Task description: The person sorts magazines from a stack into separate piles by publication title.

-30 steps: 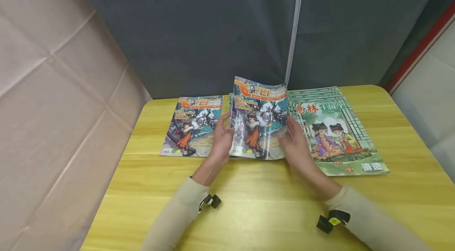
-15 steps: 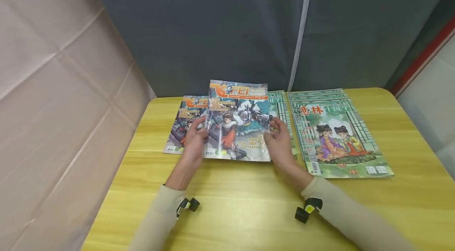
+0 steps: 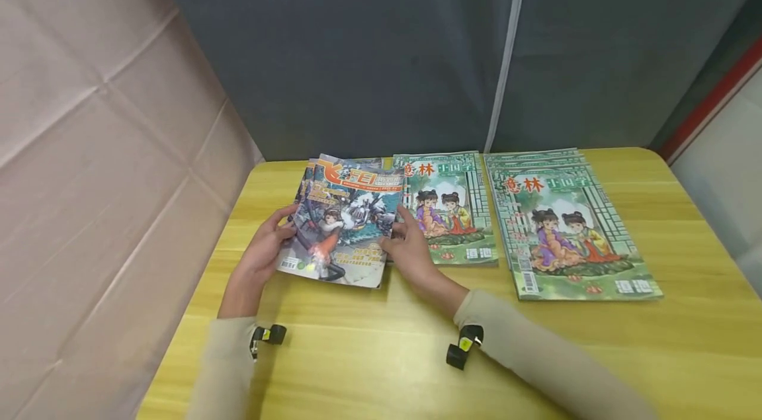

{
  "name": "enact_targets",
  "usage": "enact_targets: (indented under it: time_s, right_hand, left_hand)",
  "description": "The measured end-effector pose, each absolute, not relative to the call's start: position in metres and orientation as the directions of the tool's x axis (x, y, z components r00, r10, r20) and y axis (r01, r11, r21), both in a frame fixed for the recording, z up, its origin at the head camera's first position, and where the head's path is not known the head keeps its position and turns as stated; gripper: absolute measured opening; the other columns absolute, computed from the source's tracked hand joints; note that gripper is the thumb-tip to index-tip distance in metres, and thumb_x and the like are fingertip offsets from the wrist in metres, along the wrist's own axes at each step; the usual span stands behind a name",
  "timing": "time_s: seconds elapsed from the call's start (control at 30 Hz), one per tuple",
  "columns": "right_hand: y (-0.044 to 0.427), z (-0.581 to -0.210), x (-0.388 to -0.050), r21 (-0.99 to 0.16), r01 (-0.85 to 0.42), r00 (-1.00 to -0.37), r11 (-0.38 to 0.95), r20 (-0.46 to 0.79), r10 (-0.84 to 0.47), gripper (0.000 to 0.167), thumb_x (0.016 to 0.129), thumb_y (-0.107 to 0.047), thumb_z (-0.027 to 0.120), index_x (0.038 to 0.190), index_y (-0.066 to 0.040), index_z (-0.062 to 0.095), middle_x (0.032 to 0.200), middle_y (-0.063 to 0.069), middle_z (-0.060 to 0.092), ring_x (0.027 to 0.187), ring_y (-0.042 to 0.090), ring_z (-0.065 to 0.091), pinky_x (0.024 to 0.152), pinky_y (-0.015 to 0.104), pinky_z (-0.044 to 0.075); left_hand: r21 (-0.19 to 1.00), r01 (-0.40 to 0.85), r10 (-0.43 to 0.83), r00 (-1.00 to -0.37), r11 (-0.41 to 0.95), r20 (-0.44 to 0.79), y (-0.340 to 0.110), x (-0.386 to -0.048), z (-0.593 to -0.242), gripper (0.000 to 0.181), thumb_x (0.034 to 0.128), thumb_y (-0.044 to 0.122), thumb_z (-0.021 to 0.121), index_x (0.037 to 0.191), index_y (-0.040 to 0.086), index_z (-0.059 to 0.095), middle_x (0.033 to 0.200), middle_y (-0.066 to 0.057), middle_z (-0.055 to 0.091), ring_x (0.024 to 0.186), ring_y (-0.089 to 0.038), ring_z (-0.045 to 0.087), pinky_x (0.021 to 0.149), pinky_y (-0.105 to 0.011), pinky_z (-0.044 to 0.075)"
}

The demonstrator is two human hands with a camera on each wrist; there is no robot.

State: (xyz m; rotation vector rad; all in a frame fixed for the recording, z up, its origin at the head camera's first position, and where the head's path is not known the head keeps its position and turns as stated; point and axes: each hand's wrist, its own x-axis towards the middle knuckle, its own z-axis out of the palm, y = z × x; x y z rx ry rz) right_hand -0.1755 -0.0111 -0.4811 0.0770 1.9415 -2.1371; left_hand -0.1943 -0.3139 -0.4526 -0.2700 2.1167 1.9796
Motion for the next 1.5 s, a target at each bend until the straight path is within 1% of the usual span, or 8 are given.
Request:
enact_targets:
  time_s: [0.13,0.4,0.63,0.77,0.9,1.17,1.33,1.5]
  right_hand:
    - [-0.026,-0.481,-0.175,-0.972,0.231,-0.956,-0.049,-0.217,-0.197,0.092,0.095,0.000,0.071,0.170,-0.017,0.020,0.159,0.030,0.045,0.102,0.030,0.073,0.087,0.036,0.066]
    - [-0.042,-0.485,-0.177,-0.958,0.276,-0.929,-0.084,-0.243,-0.277,0.093,0.094,0.003,0.070,0.170,-0.017,0.020,0.161,0.030,0.042,0.109,0.037,0.074,0.089,0.037,0.066]
    - [-0.043,-0.492,-0.168,-0.956,0.284,-0.911,-0.076,-0.244,-0.333,0.084,0.097,-0.014,0.074,0.167,-0.011,0.028,0.168,0.022,0.038,0.129,0.038,0.068,0.104,0.041,0.061]
    - [-0.043,-0.488,-0.159,-0.975,0.221,-0.919,-0.019,-0.202,-0.339,0.087,0.097,-0.024,0.075,0.168,-0.011,0.026,0.171,0.020,0.035,0.147,0.041,0.051,0.119,0.050,0.049]
    - [-0.044,-0.484,-0.149,-0.986,0.168,-0.913,0.014,-0.161,-0.374,0.089,0.100,-0.025,0.071,0.169,-0.008,0.018,0.174,0.020,0.026,0.154,0.045,0.040,0.125,0.054,0.040]
    - [-0.047,-0.480,-0.136,-0.984,0.103,-0.909,0.148,-0.154,-0.388,0.093,0.100,-0.035,0.071,0.170,-0.007,0.016,0.174,0.021,0.024,0.158,0.044,0.033,0.129,0.056,0.033]
    - [-0.045,-0.477,-0.131,-0.961,0.062,-0.915,0.270,-0.162,-0.368,0.094,0.100,-0.043,0.070,0.170,-0.011,0.016,0.177,0.014,0.022,0.160,0.042,0.028,0.130,0.062,0.026]
    - [-0.041,-0.474,-0.130,-0.963,0.074,-0.912,0.259,-0.170,-0.373,0.094,0.101,-0.042,0.069,0.171,-0.011,0.015,0.177,0.013,0.020,0.160,0.043,0.028,0.131,0.062,0.025]
  left_hand:
    - [0.954,-0.284,0.042,-0.956,0.099,-0.289,-0.329,-0.188,-0.452,0.057,0.1087,-0.001,0.035,0.165,0.005,0.026,0.113,0.005,0.074,0.088,-0.008,0.075,0.076,-0.024,0.064]
    - [0.948,-0.300,0.015,-0.953,0.102,-0.303,-0.344,-0.178,-0.453,0.058,0.1087,-0.001,0.036,0.165,0.005,0.024,0.118,-0.001,0.074,0.085,-0.010,0.076,0.074,-0.026,0.065]
    - [0.931,-0.321,-0.069,-0.947,0.176,-0.313,-0.347,-0.176,-0.457,0.056,0.1104,0.007,0.044,0.164,0.006,0.029,0.109,0.003,0.074,0.085,-0.007,0.071,0.072,-0.024,0.061]
    - [0.888,-0.330,-0.134,-0.944,0.321,-0.302,-0.344,-0.177,-0.455,0.056,0.1123,0.023,0.046,0.164,0.006,0.033,0.136,-0.015,0.065,0.113,-0.016,0.065,0.098,-0.028,0.056]
    - [0.828,-0.332,-0.185,-0.943,0.451,-0.277,-0.338,-0.179,-0.455,0.061,0.1132,0.033,0.044,0.164,0.001,0.033,0.166,-0.025,0.041,0.151,-0.034,0.043,0.129,-0.045,0.035]
    - [0.668,-0.326,-0.172,-0.942,0.669,-0.288,-0.324,-0.177,-0.454,0.077,0.1114,0.046,0.045,0.167,-0.002,0.021,0.172,-0.029,0.025,0.161,-0.047,0.022,0.133,-0.059,0.022]
    - [0.592,-0.280,-0.119,-0.948,0.756,-0.296,-0.316,-0.174,-0.454,0.080,0.1110,0.047,0.045,0.166,-0.006,0.020,0.167,-0.035,0.032,0.155,-0.052,0.033,0.127,-0.064,0.031]
    - [0.591,-0.223,-0.090,-0.965,0.775,-0.245,-0.310,-0.171,-0.455,0.072,0.1102,0.043,0.050,0.162,-0.003,0.032,0.156,-0.035,0.048,0.143,-0.051,0.050,0.120,-0.065,0.042]
